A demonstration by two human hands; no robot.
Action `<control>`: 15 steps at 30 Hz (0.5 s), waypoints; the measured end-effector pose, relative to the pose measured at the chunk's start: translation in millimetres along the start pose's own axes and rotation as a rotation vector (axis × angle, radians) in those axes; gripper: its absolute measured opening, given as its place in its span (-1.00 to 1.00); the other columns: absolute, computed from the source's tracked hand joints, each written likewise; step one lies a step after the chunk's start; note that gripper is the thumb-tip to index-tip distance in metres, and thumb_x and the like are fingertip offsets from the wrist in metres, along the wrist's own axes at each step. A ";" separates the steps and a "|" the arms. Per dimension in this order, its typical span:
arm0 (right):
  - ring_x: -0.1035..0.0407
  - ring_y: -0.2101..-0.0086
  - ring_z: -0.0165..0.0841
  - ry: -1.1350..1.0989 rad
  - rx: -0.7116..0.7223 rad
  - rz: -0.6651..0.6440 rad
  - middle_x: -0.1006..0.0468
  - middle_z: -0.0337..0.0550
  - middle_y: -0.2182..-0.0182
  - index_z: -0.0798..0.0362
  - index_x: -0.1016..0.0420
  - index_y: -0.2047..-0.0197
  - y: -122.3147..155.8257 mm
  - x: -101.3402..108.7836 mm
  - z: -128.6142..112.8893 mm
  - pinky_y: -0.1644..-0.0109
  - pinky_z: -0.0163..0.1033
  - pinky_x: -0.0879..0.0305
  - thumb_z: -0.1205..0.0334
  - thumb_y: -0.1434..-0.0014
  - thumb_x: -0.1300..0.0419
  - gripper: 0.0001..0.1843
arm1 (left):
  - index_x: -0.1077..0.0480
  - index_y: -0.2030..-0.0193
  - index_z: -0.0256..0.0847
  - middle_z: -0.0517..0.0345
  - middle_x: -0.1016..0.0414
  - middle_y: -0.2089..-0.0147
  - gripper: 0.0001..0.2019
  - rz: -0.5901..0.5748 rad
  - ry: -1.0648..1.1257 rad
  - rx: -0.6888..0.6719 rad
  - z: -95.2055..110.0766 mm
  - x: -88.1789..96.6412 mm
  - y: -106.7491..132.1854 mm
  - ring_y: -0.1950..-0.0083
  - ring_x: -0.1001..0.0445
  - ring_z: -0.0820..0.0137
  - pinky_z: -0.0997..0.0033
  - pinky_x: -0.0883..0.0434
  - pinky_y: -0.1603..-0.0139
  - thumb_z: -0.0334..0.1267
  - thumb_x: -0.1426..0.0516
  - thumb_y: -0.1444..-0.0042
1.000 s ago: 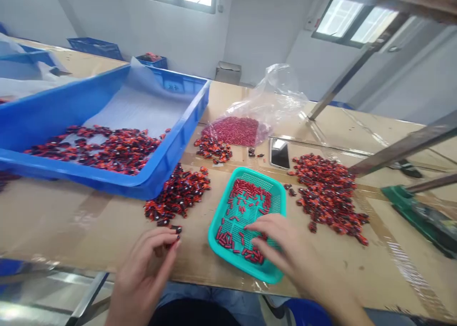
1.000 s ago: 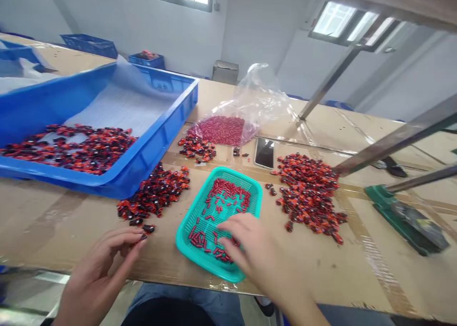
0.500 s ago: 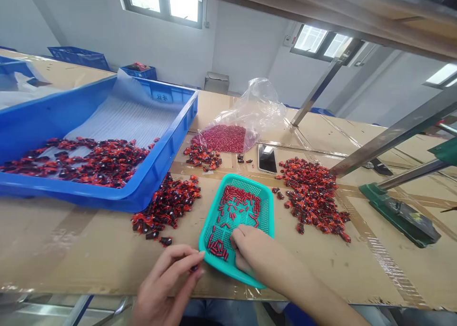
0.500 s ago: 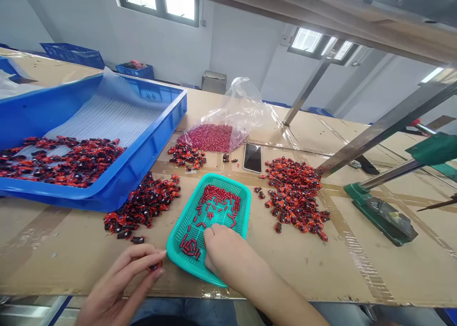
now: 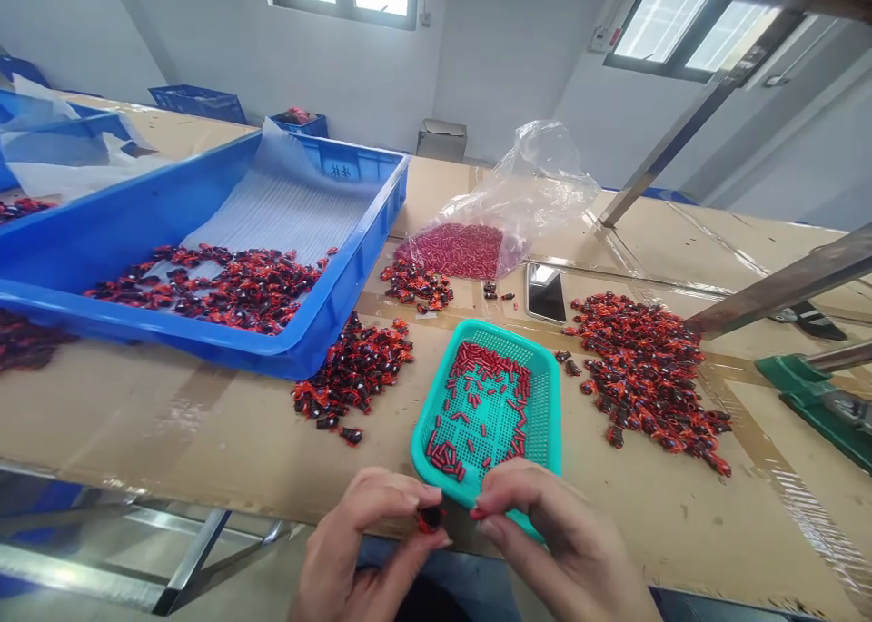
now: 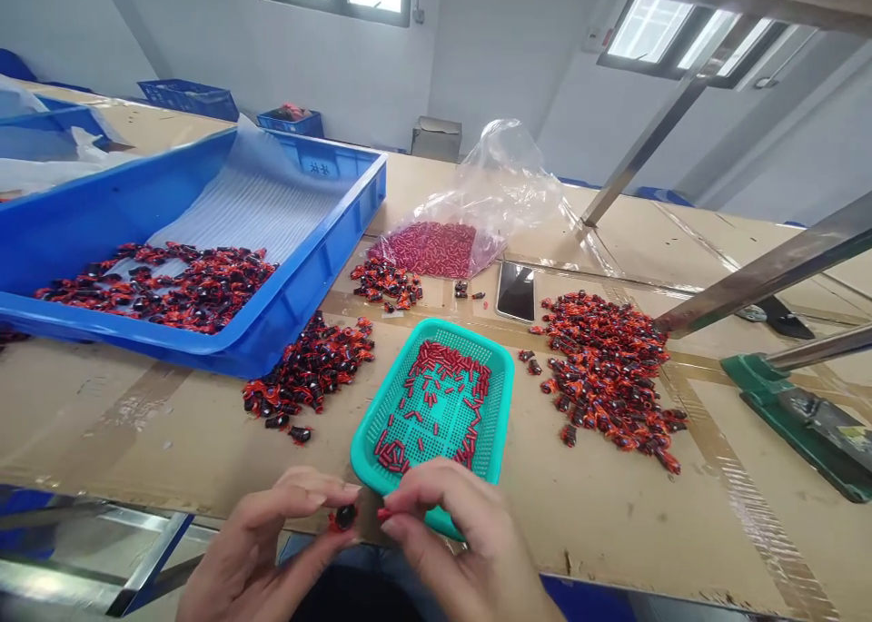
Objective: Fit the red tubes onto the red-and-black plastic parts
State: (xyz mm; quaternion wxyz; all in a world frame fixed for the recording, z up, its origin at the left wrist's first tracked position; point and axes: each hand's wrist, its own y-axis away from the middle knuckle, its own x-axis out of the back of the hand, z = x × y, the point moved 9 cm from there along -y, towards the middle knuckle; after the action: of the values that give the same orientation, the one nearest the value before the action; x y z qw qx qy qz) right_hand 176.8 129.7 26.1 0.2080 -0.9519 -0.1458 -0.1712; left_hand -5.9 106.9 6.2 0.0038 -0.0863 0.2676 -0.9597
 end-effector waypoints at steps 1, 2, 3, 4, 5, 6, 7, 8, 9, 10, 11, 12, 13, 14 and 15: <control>-0.60 0.27 -0.37 -0.004 0.042 0.007 -0.66 -0.21 0.26 -0.05 -0.54 0.07 3.0 -2.3 -6.7 0.18 -0.37 -0.57 0.39 -0.37 -0.29 -0.86 | -0.40 -0.05 -0.07 0.11 -0.72 0.10 -0.84 -0.001 0.019 -0.005 2.3 -1.0 -1.1 0.07 -0.71 0.37 0.44 -0.68 0.06 -0.34 -0.23 -0.40; -0.61 0.26 -0.37 0.007 0.082 0.001 -0.66 -0.18 0.24 -0.04 -0.54 0.04 5.5 -5.8 -12.6 0.16 -0.36 -0.58 0.42 -0.36 -0.30 -0.82 | -0.39 -0.05 -0.07 0.10 -0.72 0.09 -0.84 -0.003 0.017 -0.020 5.4 -1.9 -2.1 0.07 -0.71 0.36 0.41 -0.68 0.05 -0.36 -0.22 -0.41; -0.61 0.26 -0.36 0.028 0.118 -0.007 -0.66 -0.15 0.23 -0.02 -0.53 0.02 7.4 -9.2 -17.3 0.16 -0.36 -0.59 0.43 -0.35 -0.30 -0.80 | -0.38 -0.04 -0.08 0.09 -0.73 0.09 -0.84 -0.008 0.000 -0.047 9.4 -2.7 -2.9 0.08 -0.72 0.36 0.39 -0.67 0.04 -0.37 -0.22 -0.41; -0.61 0.27 -0.37 0.055 0.156 -0.009 -0.66 -0.13 0.24 0.01 -0.52 0.01 9.0 -11.9 -21.4 0.17 -0.37 -0.59 0.44 -0.35 -0.30 -0.80 | -0.37 -0.03 -0.09 0.10 -0.74 0.10 -0.84 -0.011 -0.028 -0.081 13.7 -3.5 -3.5 0.09 -0.73 0.37 0.38 -0.66 0.01 -0.39 -0.22 -0.41; -0.61 0.28 -0.37 0.085 0.189 -0.009 -0.65 -0.12 0.25 0.03 -0.52 0.01 10.5 -14.2 -24.5 0.18 -0.38 -0.59 0.43 -0.36 -0.30 -0.81 | -0.36 0.00 -0.09 0.12 -0.75 0.12 -0.84 -0.013 -0.065 -0.122 18.7 -4.1 -3.7 0.12 -0.74 0.38 0.37 -0.64 -0.01 -0.41 -0.22 -0.40; -0.60 0.29 -0.37 0.121 0.213 -0.008 -0.64 -0.11 0.26 0.04 -0.51 0.01 11.9 -16.2 -26.3 0.19 -0.39 -0.59 0.43 -0.37 -0.30 -0.83 | -0.35 0.04 -0.10 0.15 -0.76 0.14 -0.84 -0.019 -0.109 -0.157 22.9 -5.2 -3.7 0.14 -0.75 0.39 0.38 -0.62 -0.02 -0.44 -0.22 -0.39; -0.60 0.29 -0.37 0.163 0.225 -0.006 -0.64 -0.12 0.27 0.05 -0.50 0.02 13.1 -17.8 -26.6 0.19 -0.39 -0.58 0.42 -0.37 -0.29 -0.85 | -0.34 0.12 -0.10 0.18 -0.76 0.17 -0.82 -0.028 -0.161 -0.184 26.2 -6.6 -3.7 0.17 -0.76 0.41 0.39 -0.61 -0.01 -0.47 -0.22 -0.38; -0.59 0.30 -0.37 0.208 0.227 0.000 -0.64 -0.12 0.28 0.05 -0.49 0.03 14.2 -18.8 -25.9 0.19 -0.38 -0.58 0.42 -0.38 -0.28 -0.86 | -0.32 0.20 -0.10 0.21 -0.77 0.18 -0.78 -0.044 -0.219 -0.209 29.0 -8.6 -3.5 0.20 -0.76 0.42 0.40 -0.60 0.01 -0.51 -0.21 -0.37; -0.58 0.31 -0.37 0.251 0.224 0.001 -0.63 -0.13 0.28 0.04 -0.48 0.03 15.2 -19.9 -24.6 0.18 -0.38 -0.57 0.42 -0.39 -0.28 -0.86 | -0.29 0.28 -0.10 0.22 -0.78 0.18 -0.73 -0.067 -0.275 -0.233 31.4 -11.2 -3.2 0.21 -0.77 0.42 0.40 -0.60 0.03 -0.54 -0.20 -0.36; -0.57 0.31 -0.38 0.279 0.217 0.001 -0.63 -0.14 0.29 0.03 -0.47 0.05 15.7 -20.4 -23.2 0.19 -0.37 -0.56 0.41 -0.39 -0.27 -0.87 | -0.26 0.34 -0.11 0.22 -0.78 0.18 -0.68 -0.093 -0.331 -0.263 33.9 -13.9 -2.6 0.21 -0.77 0.42 0.41 -0.60 0.05 -0.58 -0.18 -0.34; -0.55 0.32 -0.38 0.282 0.202 0.001 -0.62 -0.16 0.30 0.01 -0.46 0.08 15.6 -20.2 -21.4 0.20 -0.38 -0.55 0.41 -0.39 -0.27 -0.88 | -0.26 0.39 -0.12 0.21 -0.79 0.17 -0.65 -0.113 -0.375 -0.297 36.7 -15.9 -1.6 0.20 -0.77 0.41 0.41 -0.60 0.07 -0.61 -0.17 -0.33; -0.54 0.33 -0.39 0.255 0.167 -0.005 -0.61 -0.19 0.31 0.00 -0.44 0.11 14.6 -19.6 -18.4 0.22 -0.38 -0.53 0.38 -0.40 -0.27 -0.89 | -0.28 0.41 -0.13 0.19 -0.79 0.17 -0.65 -0.125 -0.408 -0.327 39.0 -16.6 -0.6 0.19 -0.77 0.40 0.41 -0.60 0.06 -0.62 -0.17 -0.32; -0.52 0.35 -0.40 0.198 0.105 -0.022 -0.59 -0.22 0.33 -0.02 -0.43 0.14 12.9 -19.0 -13.5 0.25 -0.40 -0.51 0.33 -0.40 -0.29 -0.90 | -0.33 0.39 -0.14 0.17 -0.79 0.18 -0.67 -0.122 -0.425 -0.351 41.1 -15.8 0.5 0.19 -0.78 0.39 0.41 -0.60 0.05 -0.62 -0.17 -0.32; -0.51 0.36 -0.41 0.119 0.016 -0.050 -0.58 -0.24 0.34 -0.03 -0.42 0.16 11.0 -19.1 -6.7 0.28 -0.41 -0.49 0.24 -0.40 -0.31 -0.88 | -0.40 0.33 -0.15 0.17 -0.79 0.19 -0.71 -0.121 -0.428 -0.366 42.3 -14.9 1.6 0.20 -0.78 0.39 0.42 -0.60 0.04 -0.61 -0.17 -0.34; -0.50 0.36 -0.41 0.032 -0.085 -0.091 -0.58 -0.25 0.35 -0.03 -0.44 0.15 10.0 -20.8 0.9 0.29 -0.41 -0.48 0.11 -0.39 -0.33 -0.83 | -0.46 0.26 -0.17 0.17 -0.79 0.21 -0.76 -0.110 -0.417 -0.366 42.5 -13.1 2.8 0.24 -0.78 0.40 0.44 -0.60 0.05 -0.58 -0.16 -0.37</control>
State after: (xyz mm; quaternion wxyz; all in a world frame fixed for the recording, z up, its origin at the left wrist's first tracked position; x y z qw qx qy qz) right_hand 161.8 117.1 13.8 0.1616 -0.9495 -0.1781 -0.2017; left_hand 14.1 83.4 38.4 -0.0091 -0.2954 0.4248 -0.8557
